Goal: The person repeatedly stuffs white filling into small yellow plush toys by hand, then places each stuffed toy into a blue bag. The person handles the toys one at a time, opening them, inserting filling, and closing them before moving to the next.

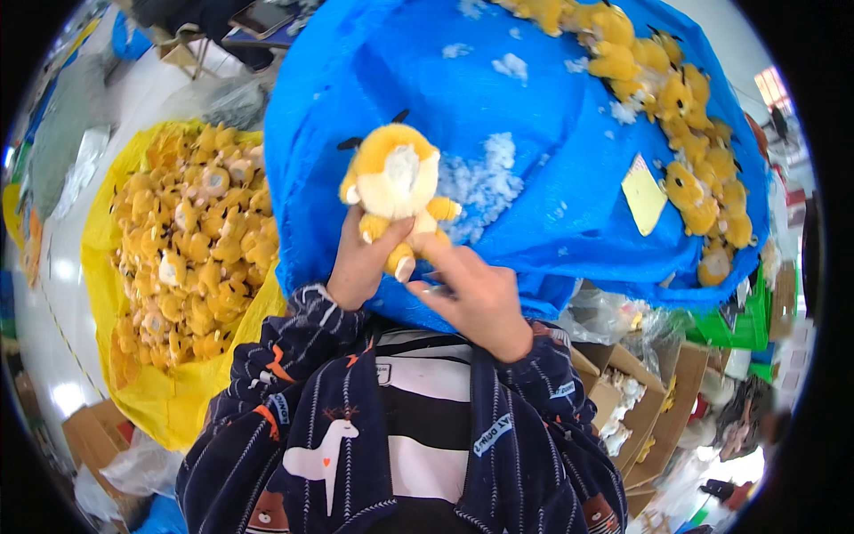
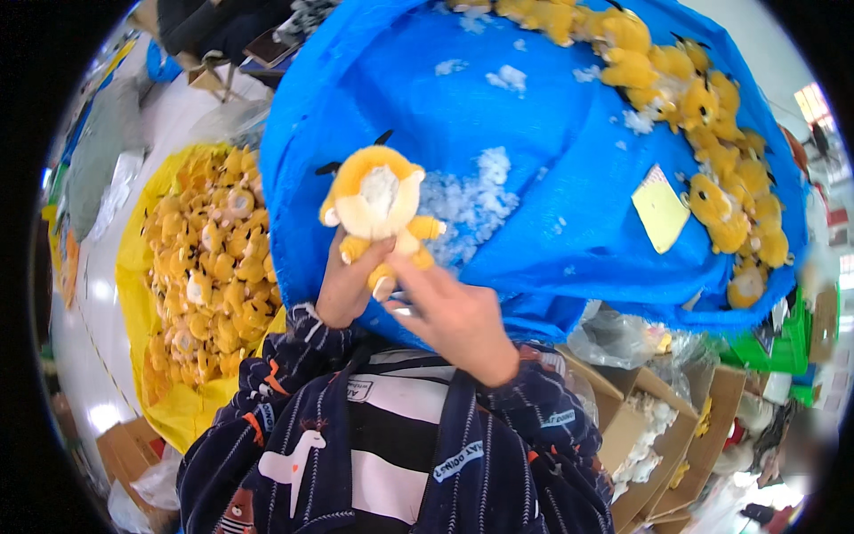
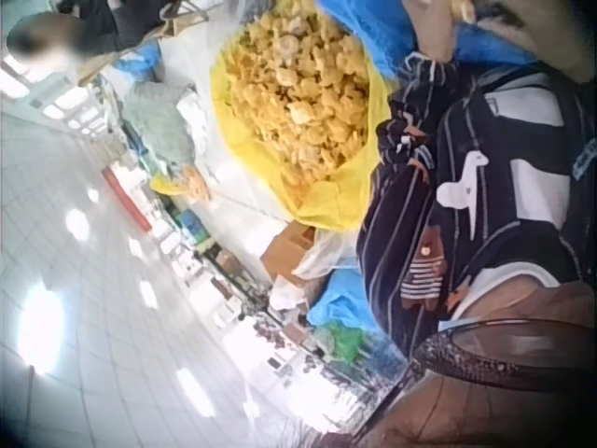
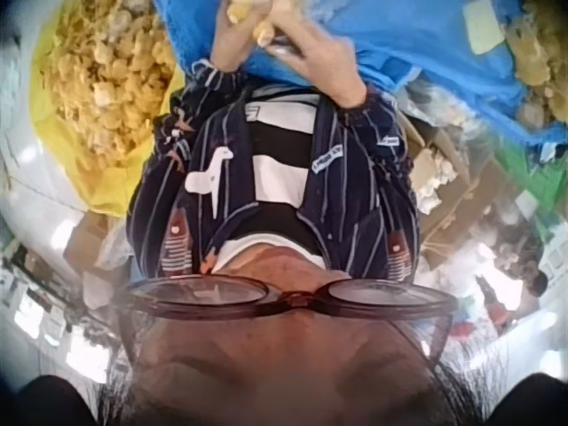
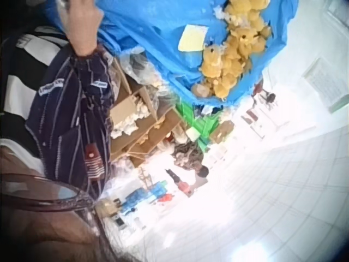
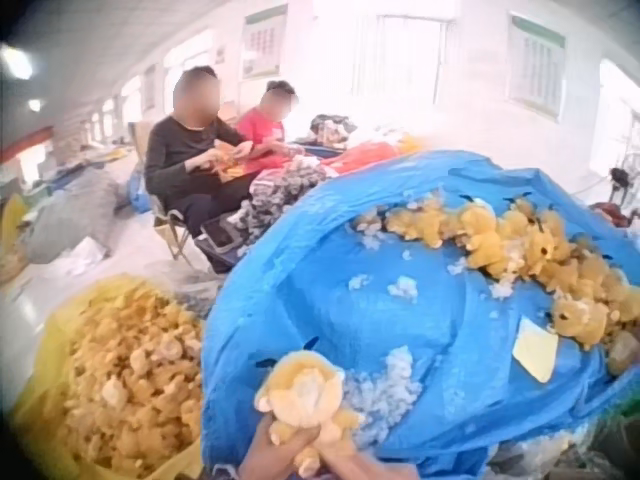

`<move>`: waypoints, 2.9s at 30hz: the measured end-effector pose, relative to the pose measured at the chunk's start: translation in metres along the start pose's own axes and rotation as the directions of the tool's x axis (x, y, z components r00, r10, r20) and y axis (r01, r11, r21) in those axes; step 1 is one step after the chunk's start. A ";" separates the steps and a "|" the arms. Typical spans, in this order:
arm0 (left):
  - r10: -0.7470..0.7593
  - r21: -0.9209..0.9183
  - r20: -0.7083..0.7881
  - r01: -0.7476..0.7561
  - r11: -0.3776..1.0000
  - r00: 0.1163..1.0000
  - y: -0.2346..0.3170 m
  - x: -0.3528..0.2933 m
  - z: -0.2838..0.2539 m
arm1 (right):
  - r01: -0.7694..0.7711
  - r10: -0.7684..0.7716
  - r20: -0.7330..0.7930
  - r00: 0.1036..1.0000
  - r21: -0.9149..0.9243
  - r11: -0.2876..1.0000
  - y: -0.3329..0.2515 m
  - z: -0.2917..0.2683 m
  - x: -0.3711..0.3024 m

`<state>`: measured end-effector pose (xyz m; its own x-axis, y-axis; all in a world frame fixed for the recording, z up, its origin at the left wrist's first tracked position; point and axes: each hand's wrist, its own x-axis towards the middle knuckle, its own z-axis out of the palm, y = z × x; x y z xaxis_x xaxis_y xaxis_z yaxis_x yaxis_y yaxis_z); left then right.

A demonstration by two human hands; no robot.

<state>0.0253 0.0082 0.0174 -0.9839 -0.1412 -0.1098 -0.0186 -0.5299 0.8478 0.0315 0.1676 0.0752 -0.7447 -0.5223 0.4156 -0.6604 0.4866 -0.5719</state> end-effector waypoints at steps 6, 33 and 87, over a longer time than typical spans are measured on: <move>0.050 0.068 -0.030 -0.048 0.997 0.998 0.010 -0.011 0.003 | 0.162 -0.158 0.055 0.986 -0.081 0.983 0.002 0.019 0.002; 0.582 -0.601 0.161 -0.389 0.699 0.797 0.128 -0.005 -0.091 | -0.704 0.446 -0.798 0.405 0.039 0.709 0.291 -0.305 -0.086; 0.299 0.400 -0.168 -0.212 0.892 0.939 0.046 0.041 -0.012 | -0.321 0.499 -0.374 0.782 0.444 0.837 0.203 -0.105 0.243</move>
<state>-0.0132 -0.0319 0.0453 -0.8997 -0.4319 0.0629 0.1209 -0.1081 0.9868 -0.2939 0.2132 0.1344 -0.9477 0.0961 0.3044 -0.2706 0.2643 -0.9257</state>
